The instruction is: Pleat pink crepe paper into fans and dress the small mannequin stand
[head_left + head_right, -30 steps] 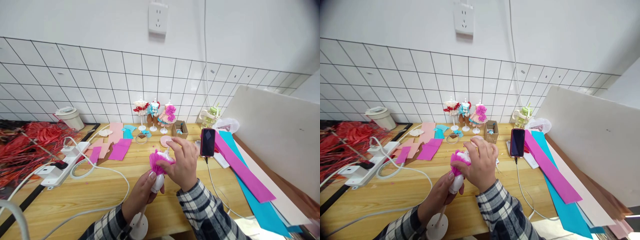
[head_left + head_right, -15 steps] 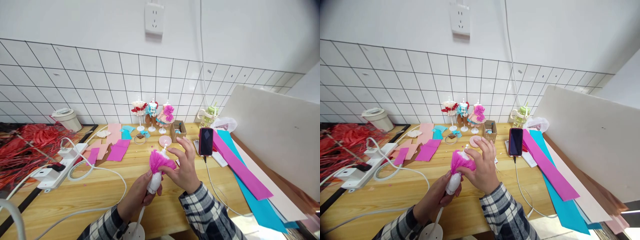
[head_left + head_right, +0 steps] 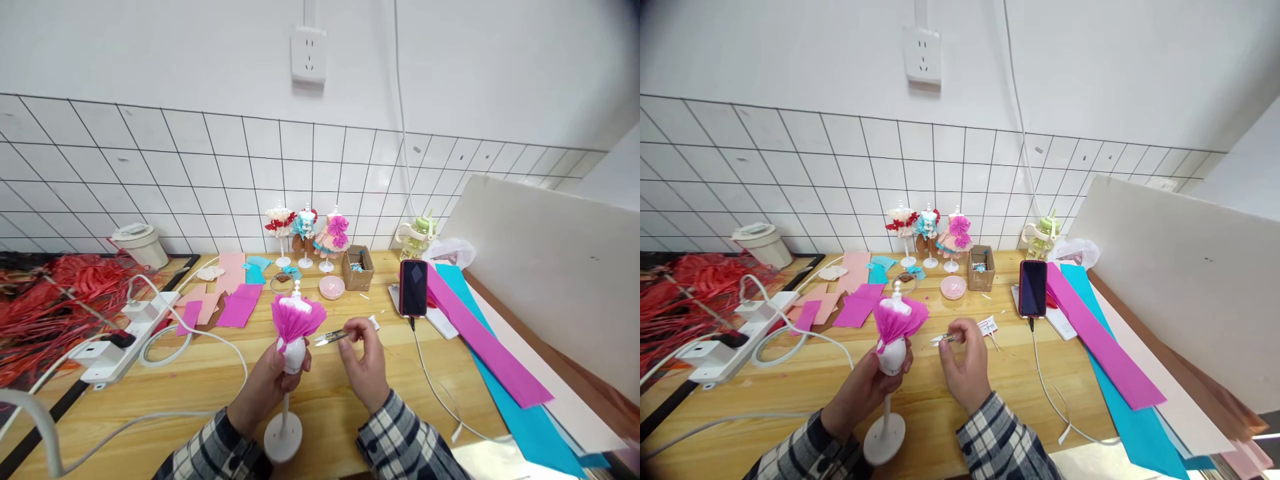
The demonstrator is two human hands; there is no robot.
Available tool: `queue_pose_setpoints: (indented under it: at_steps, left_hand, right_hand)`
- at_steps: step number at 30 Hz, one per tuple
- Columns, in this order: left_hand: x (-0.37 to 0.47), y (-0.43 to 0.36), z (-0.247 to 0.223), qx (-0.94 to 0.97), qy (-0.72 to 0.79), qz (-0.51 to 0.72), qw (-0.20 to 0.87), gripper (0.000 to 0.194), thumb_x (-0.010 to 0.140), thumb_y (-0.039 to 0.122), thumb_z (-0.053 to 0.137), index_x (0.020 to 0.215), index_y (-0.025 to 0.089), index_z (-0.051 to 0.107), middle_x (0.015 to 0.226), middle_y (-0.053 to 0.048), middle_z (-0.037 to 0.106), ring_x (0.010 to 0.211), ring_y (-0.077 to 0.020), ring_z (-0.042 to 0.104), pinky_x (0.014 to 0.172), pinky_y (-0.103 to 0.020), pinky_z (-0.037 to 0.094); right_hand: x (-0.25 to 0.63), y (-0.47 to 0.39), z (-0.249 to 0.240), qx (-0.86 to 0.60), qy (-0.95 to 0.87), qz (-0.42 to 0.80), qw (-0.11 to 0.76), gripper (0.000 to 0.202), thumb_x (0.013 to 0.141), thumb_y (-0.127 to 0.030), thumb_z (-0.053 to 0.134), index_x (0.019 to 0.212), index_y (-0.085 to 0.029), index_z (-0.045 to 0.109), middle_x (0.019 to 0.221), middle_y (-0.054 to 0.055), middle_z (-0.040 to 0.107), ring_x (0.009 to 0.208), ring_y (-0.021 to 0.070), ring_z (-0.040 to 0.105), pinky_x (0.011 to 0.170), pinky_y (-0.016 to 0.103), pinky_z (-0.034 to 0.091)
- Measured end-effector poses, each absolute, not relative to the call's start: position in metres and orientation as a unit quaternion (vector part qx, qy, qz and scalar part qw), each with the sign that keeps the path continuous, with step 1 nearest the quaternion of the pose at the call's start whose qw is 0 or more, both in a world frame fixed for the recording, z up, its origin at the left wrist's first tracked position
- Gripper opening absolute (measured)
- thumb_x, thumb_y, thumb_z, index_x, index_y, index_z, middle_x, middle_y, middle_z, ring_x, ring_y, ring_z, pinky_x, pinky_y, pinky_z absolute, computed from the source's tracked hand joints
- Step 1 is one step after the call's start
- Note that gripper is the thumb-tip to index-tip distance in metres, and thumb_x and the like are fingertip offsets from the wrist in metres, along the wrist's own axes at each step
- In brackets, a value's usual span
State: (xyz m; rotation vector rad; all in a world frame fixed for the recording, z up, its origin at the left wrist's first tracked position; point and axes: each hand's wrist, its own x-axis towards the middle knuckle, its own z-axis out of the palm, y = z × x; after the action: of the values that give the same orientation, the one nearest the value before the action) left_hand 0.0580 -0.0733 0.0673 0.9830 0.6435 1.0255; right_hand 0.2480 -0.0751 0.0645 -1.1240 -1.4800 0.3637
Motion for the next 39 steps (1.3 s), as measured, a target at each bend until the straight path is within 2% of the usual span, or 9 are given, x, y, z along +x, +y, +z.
queue_pose_setpoints:
  at_steps: [3, 7, 13, 17, 20, 23, 27, 33, 39]
  left_hand:
    - [0.050, -0.069, 0.068, 0.513, 0.346, 0.485, 0.617, 0.054, 0.061, 0.067, 0.071, 0.074, 0.016, 0.060, 0.062, 0.000, 0.054, 0.046, -0.0063, 0.030, 0.043, -0.022, 0.023]
    - [0.046, -0.068, 0.069, 0.530, 0.357, 0.498, 0.586, 0.059, 0.053, 0.071, 0.072, 0.075, 0.017, 0.064, 0.063, -0.004, 0.058, 0.053, -0.0135, 0.046, 0.048, -0.026, 0.037]
    - [0.051, -0.076, 0.058, 0.536, 0.361, 0.474, 0.598, 0.060, 0.045, 0.073, 0.075, 0.069, 0.018, 0.067, 0.058, -0.006, 0.059, 0.053, -0.0187, 0.050, 0.052, -0.032, 0.044]
    - [0.051, -0.078, 0.061, 0.551, 0.351, 0.449, 0.610, 0.059, 0.044, 0.062, 0.081, 0.083, 0.018, 0.071, 0.074, -0.011, 0.067, 0.070, -0.0286, 0.060, 0.064, -0.040, 0.051]
    - [0.050, -0.075, 0.078, 0.564, 0.361, 0.440, 0.598, 0.060, 0.038, 0.041, 0.090, 0.090, 0.019, 0.070, 0.090, -0.013, 0.070, 0.090, -0.0358, 0.062, 0.075, -0.044, 0.053]
    - [0.050, -0.072, 0.098, 0.561, 0.392, 0.492, 0.538, 0.058, 0.041, 0.022, 0.089, 0.096, 0.022, 0.067, 0.105, -0.011, 0.067, 0.106, -0.0344, 0.059, 0.087, -0.042, 0.052]
    - [0.054, -0.070, 0.108, 0.569, 0.422, 0.482, 0.516, 0.054, 0.039, 0.013, 0.087, 0.088, 0.022, 0.067, 0.102, -0.009, 0.068, 0.108, -0.0339, 0.058, 0.090, -0.040, 0.050]
    - [0.054, -0.069, 0.093, 0.526, 0.448, 0.453, 0.564, 0.054, 0.042, 0.023, 0.088, 0.092, 0.017, 0.067, 0.088, -0.008, 0.070, 0.094, -0.0319, 0.061, 0.077, -0.038, 0.053]
    - [0.055, -0.059, 0.086, 0.427, 0.403, 0.517, 0.622, 0.041, 0.056, 0.034, 0.085, 0.090, 0.016, 0.070, 0.092, -0.008, 0.069, 0.097, -0.0256, 0.060, 0.092, -0.039, 0.047]
  right_hand:
    - [0.237, -0.085, 0.042, -0.446, -0.722, 0.266, 0.456, 0.024, 0.084, -0.027, 0.056, 0.106, -0.019, 0.056, 0.087, 0.003, 0.062, 0.074, 0.0157, 0.056, 0.066, 0.027, 0.047]
    - [0.220, -0.094, 0.034, -0.383, -0.803, 0.293, 0.351, 0.053, 0.075, -0.029, 0.070, 0.125, -0.024, 0.054, 0.117, 0.005, 0.063, 0.104, 0.0214, 0.058, 0.089, 0.032, 0.045]
    - [0.199, -0.094, 0.032, -0.430, -0.802, 0.258, 0.324, 0.014, 0.084, -0.026, 0.062, 0.097, -0.025, 0.067, 0.092, 0.001, 0.070, 0.085, 0.0183, 0.064, 0.074, 0.025, 0.045]
    - [0.198, -0.093, 0.020, -0.439, -0.805, 0.236, 0.321, 0.013, 0.087, -0.023, 0.056, 0.087, -0.025, 0.069, 0.084, 0.001, 0.071, 0.081, 0.0192, 0.065, 0.067, 0.024, 0.043]
    - [0.202, -0.092, 0.014, -0.502, -0.786, 0.196, 0.303, 0.015, 0.086, -0.023, 0.056, 0.080, -0.024, 0.070, 0.076, 0.003, 0.072, 0.075, 0.0202, 0.066, 0.062, 0.025, 0.040]
    - [0.206, -0.090, 0.014, -0.570, -0.754, 0.161, 0.284, 0.013, 0.083, -0.023, 0.059, 0.078, -0.023, 0.071, 0.072, 0.003, 0.072, 0.067, 0.0195, 0.065, 0.057, 0.025, 0.034]
    - [0.207, -0.090, 0.020, -0.591, -0.742, 0.150, 0.278, 0.011, 0.083, -0.023, 0.062, 0.079, -0.024, 0.072, 0.071, 0.002, 0.072, 0.063, 0.0173, 0.064, 0.054, 0.025, 0.029]
    - [0.201, -0.096, 0.021, -0.567, -0.750, 0.190, 0.283, 0.013, 0.088, -0.030, 0.059, 0.082, -0.026, 0.071, 0.072, -0.001, 0.073, 0.060, 0.0153, 0.063, 0.053, 0.024, 0.028]
    - [0.199, -0.098, 0.016, -0.561, -0.738, 0.220, 0.303, 0.006, 0.083, -0.032, 0.067, 0.081, -0.027, 0.071, 0.076, -0.005, 0.073, 0.065, 0.0146, 0.065, 0.057, 0.024, 0.034]
